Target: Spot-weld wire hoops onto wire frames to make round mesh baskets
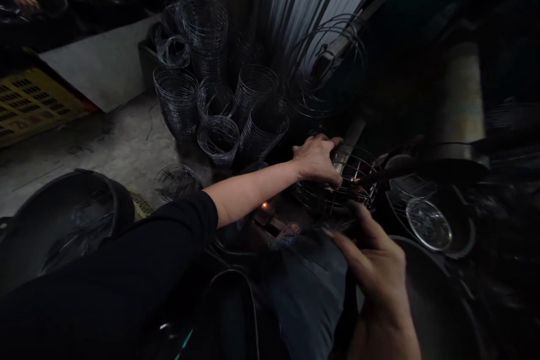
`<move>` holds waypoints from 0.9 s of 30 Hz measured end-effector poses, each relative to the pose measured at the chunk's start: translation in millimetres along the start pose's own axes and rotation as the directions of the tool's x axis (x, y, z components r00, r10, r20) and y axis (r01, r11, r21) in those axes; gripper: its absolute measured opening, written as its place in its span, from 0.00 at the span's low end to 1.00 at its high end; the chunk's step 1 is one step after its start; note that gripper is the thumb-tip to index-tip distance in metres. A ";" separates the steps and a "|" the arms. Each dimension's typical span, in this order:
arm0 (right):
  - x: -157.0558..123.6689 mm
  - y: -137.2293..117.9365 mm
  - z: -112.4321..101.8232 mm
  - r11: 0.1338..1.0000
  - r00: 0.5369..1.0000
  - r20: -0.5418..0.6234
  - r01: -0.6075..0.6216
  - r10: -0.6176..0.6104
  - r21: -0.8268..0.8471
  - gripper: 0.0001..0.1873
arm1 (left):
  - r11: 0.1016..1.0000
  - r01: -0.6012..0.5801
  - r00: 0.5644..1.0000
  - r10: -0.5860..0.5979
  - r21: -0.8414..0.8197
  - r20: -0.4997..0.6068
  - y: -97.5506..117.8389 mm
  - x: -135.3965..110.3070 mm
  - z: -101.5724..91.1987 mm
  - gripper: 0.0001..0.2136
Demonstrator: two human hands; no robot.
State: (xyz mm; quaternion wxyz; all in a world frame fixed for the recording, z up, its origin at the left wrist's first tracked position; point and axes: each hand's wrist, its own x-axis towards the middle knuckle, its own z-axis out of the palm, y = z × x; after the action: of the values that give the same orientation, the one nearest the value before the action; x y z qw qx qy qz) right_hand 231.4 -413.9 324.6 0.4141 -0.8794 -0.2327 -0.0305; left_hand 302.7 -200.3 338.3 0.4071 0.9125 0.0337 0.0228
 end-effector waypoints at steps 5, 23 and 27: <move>-36.0 11.4 1.7 0.994 0.981 0.160 -0.111 0.108 0.011 0.22 | 0.970 -0.052 0.995 0.071 -0.239 0.071 -49.5 -5.1 12.5 0.69; -46.9 -41.8 5.6 0.831 0.893 0.368 -0.400 0.260 0.386 0.19 | 0.940 -0.114 0.991 0.083 -0.321 -0.107 -70.4 -108.6 -5.6 0.48; -50.9 -56.5 1.8 0.960 0.952 0.287 -0.177 0.110 0.217 0.23 | 0.959 -0.136 0.989 0.117 -0.248 -0.088 -62.2 -115.0 -0.7 0.48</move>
State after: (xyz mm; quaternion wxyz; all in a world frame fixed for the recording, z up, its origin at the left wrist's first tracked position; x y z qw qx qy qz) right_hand 161.3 -401.1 351.2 0.4825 -0.8334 -0.2243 0.1493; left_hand 185.3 -167.5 290.9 0.5163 0.8519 -0.0133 0.0860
